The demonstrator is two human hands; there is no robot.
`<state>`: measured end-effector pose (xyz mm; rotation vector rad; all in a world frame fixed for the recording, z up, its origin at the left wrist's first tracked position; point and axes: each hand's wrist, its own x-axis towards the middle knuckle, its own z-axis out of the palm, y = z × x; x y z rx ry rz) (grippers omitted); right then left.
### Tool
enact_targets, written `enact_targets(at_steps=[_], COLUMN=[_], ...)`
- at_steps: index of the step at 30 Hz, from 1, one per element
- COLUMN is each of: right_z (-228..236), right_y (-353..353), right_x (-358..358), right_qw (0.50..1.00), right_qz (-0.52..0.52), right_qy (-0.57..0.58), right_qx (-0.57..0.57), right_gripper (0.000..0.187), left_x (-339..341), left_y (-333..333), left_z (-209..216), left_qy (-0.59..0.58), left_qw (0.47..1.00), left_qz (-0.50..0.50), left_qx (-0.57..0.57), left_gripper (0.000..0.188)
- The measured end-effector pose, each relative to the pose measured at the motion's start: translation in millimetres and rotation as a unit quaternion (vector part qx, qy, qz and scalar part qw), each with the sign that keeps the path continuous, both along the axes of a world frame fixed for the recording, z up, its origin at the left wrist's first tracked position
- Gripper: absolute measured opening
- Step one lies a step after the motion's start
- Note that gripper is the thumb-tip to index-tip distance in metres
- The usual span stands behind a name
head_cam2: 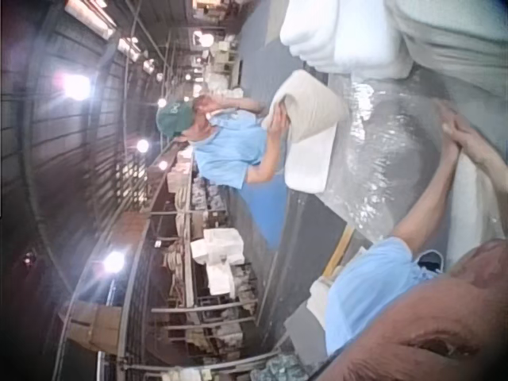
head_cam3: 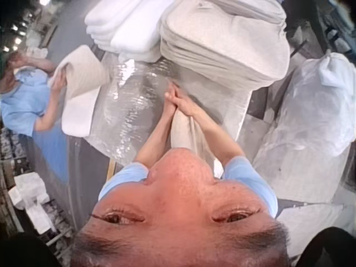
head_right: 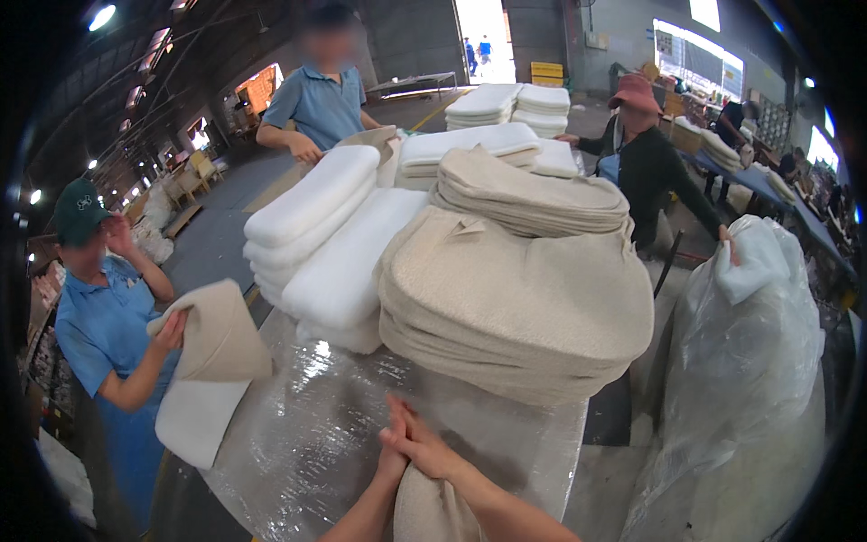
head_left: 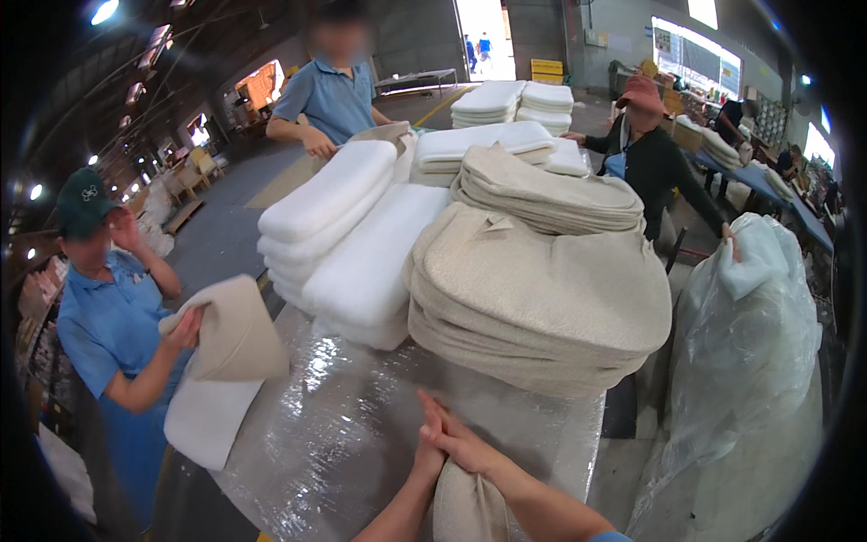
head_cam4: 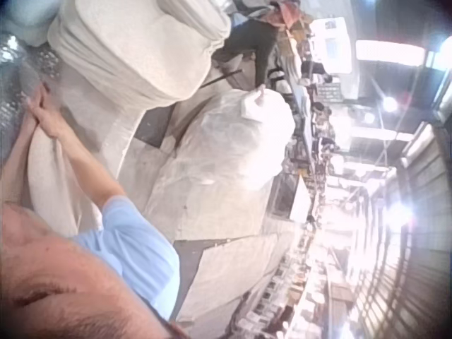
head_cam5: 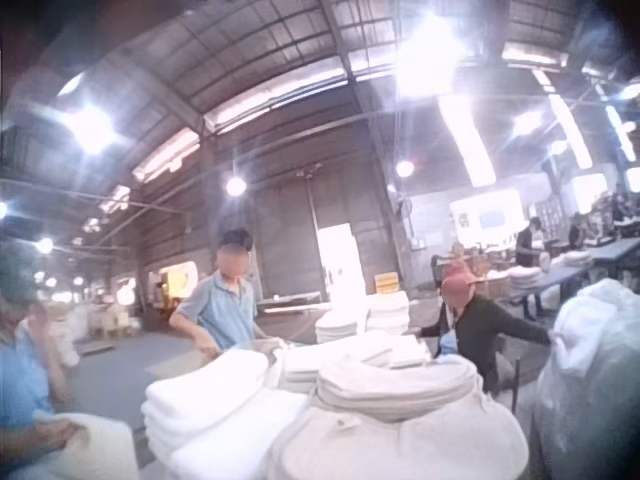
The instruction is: The person inserts white foam inserts into beige fabric covers and stacks the finished cushions on a table. They handle each cushion one at a time, aligning the foam and cover, then placing the completed unit on a growing pile.
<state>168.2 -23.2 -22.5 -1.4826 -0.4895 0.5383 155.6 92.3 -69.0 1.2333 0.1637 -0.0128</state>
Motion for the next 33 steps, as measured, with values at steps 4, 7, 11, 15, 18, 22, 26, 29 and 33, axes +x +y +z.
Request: enact_targets(at_steps=[4,7,11,15,18,22,26,29,33], right_z=[-4.7,-6.3,-16.0,-24.5,-28.5,-12.5,6.7,11.0,-4.8], right_y=[-12.6,-5.3,2.4,-2.7,-11.0,-20.0,-15.8,-10.3,-8.6], right_x=[-6.2,-16.4,-25.3,-25.1,-22.9,-27.5,-65.1,-80.9,-87.2], right_qw=[1.0,0.995,0.976,0.968,0.985,0.992,0.986,0.981,0.974], right_qz=[-0.023,-0.087,-0.164,-0.172,-0.126,-0.103,-0.15,-0.173,-0.2], right_qy=[0.006,-0.014,-0.071,-0.09,-0.057,0.001,-0.065,-0.081,-0.094], right_qx=[0.001,0.054,0.124,0.16,0.106,0.067,0.018,0.018,0.047], right_gripper=[0.087,0.087,0.084,0.089,0.09,0.086,0.088,0.089,0.088], left_x=[-34.7,-36.2,-19.8,-10.0,-19.9,-75.1,-106.1,-109.7,-107.7], left_y=[-21.5,-9.0,-10.6,-27.5,-20.1,-3.1,-3.2,-3.3,-6.8], left_z=[57.5,36.1,30.7,51.4,51.4,28.3,36.7,31.7,24.4], left_qy=[0.123,0.168,0.013,0.008,0.025,0.038,0.041,0.047,0.06], left_qw=[0.988,0.978,0.986,0.994,0.998,0.993,0.99,0.979,0.984], left_qz=[-0.088,-0.119,-0.121,-0.084,-0.056,-0.106,-0.11,-0.113,-0.114], left_qx=[-0.002,0.029,0.117,0.076,0.005,-0.043,-0.079,-0.165,-0.121], left_gripper=[0.089,0.088,0.089,0.082,0.088,0.084,0.081,0.077,0.073])
